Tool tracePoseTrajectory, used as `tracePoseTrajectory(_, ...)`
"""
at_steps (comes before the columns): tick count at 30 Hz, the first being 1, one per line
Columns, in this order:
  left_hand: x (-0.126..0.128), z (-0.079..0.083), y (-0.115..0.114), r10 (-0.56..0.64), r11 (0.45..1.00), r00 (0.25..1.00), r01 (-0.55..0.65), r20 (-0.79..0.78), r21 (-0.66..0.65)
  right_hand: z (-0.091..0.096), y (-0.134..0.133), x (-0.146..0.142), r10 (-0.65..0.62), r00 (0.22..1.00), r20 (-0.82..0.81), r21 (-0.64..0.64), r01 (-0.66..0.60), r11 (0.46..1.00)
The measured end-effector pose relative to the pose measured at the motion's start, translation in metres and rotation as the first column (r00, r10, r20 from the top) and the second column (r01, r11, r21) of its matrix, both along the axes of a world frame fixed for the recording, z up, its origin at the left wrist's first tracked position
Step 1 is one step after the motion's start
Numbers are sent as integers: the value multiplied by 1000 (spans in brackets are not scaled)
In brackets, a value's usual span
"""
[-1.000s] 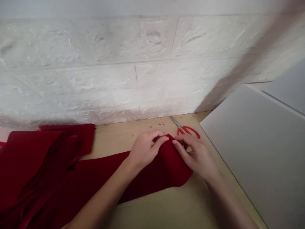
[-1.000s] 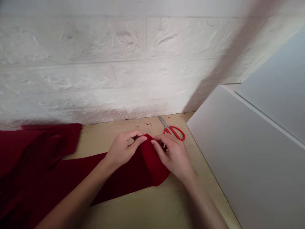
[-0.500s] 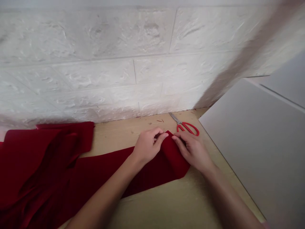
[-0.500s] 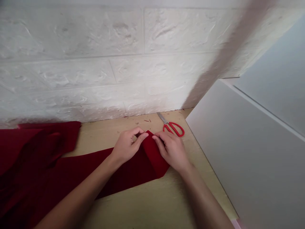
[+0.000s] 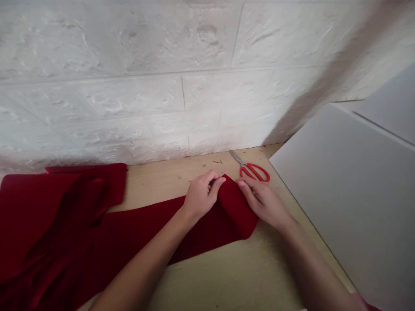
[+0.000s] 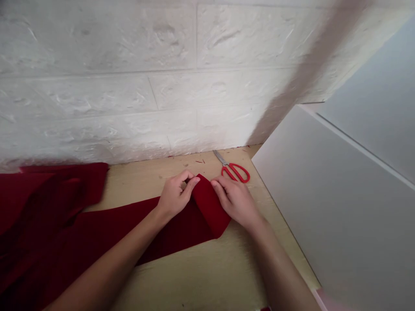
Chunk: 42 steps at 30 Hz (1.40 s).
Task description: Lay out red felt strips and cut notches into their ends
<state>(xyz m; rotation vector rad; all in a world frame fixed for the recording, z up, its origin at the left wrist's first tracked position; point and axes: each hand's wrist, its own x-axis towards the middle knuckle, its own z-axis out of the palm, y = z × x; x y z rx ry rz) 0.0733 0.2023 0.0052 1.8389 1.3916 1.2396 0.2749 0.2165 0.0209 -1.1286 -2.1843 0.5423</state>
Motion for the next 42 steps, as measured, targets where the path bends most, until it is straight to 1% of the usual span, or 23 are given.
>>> tracePoseTrajectory(2, -2, -1, 1, 37, 999, 999, -38, 33, 7, 4, 2, 12, 5, 1000, -21, -107, -7, 994)
tracePoseTrajectory(4, -3, -1, 2, 84, 996, 994, -85, 73, 16, 7, 4, 24, 1, 998, -57, -181, -11, 983)
tracePoseTrajectory(6, -4, -2, 2, 118, 992, 987, -121, 109, 23, 10, 5, 34, 19, 995, -94, -218, -39, 975)
tracePoseTrajectory(8, -4, -4, 2, 136, 990, 981, -141, 136, 28, 12, 6, 39, 69, 991, -112, -240, -94, 966)
tracePoseTrajectory(13, -4, -7, 1, 153, 986, 973, -163, 170, 42, 15, 4, 37, 175, 980, -89, -300, -194, 934)
tracePoseTrajectory(17, -5, -6, 2, 171, 981, 970, -185, 173, 65, 18, 3, 34, 196, 977, -90, -296, -214, 931)
tracePoseTrajectory(21, -7, -5, 3, 179, 977, 970, -195, 163, 89, 19, 3, 36, 170, 984, -50, -252, -177, 951)
tracePoseTrajectory(25, -9, -6, 3, 178, 976, 973, -193, 147, 98, 17, 2, 38, 151, 988, -30, -209, -154, 966)
tracePoseTrajectory(34, -9, -8, 3, 203, 972, 971, -216, 126, 93, 12, 8, 41, 212, 976, 41, -235, -197, 952)
tracePoseTrajectory(36, -8, -5, 3, 216, 969, 969, -228, 124, 97, 12, 9, 39, 215, 975, 51, -224, -199, 954)
tracePoseTrajectory(39, -7, 3, 1, 217, 966, 969, -230, 118, 116, 13, 9, 38, 198, 979, 51, -194, -185, 963)
tracePoseTrajectory(42, -6, 11, -1, 202, 961, 975, -215, 92, 173, 16, 6, 38, 175, 983, 55, -174, -163, 971)
